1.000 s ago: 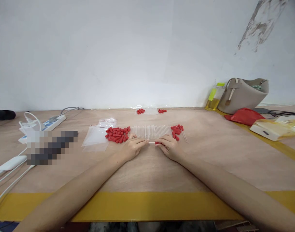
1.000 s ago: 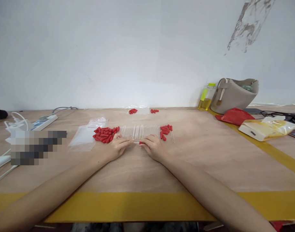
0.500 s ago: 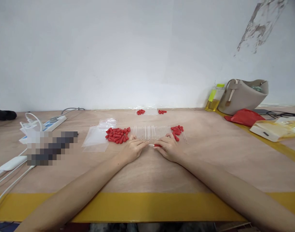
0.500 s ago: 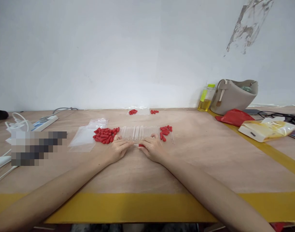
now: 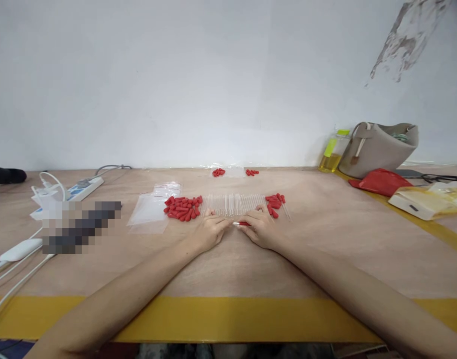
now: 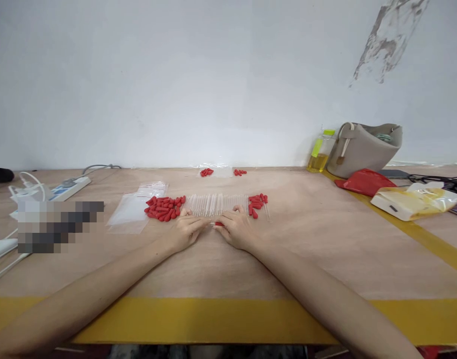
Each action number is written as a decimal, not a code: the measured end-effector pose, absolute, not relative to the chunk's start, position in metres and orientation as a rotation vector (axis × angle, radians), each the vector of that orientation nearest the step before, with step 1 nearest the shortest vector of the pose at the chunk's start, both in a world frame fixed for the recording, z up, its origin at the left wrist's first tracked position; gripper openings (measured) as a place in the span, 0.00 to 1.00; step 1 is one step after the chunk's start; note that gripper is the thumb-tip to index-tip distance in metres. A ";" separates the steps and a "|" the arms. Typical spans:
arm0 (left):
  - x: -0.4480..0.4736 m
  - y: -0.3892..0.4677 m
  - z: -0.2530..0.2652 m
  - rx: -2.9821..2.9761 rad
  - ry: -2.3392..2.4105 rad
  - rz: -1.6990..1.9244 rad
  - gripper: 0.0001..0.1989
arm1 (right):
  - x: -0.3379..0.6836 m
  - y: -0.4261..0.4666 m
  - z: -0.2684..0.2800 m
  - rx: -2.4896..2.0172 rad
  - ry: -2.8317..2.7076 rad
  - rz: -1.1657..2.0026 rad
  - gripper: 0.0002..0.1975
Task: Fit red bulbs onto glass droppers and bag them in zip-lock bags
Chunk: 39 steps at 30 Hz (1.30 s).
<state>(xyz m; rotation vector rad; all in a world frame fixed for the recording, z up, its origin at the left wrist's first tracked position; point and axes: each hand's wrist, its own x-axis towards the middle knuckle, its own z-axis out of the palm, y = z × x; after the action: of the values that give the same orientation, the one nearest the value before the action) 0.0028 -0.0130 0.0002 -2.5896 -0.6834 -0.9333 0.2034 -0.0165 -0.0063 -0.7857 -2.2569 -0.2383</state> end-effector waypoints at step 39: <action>-0.021 -0.001 0.008 -2.463 -1.425 -0.907 0.12 | 0.307 0.079 0.028 -1.924 -1.923 0.202 0.17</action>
<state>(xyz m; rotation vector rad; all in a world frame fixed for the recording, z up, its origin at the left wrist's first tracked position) -0.0208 -0.0015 0.0078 -2.4634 -1.4249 -0.9065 0.3067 0.0790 0.0279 -1.9237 -1.9228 0.2024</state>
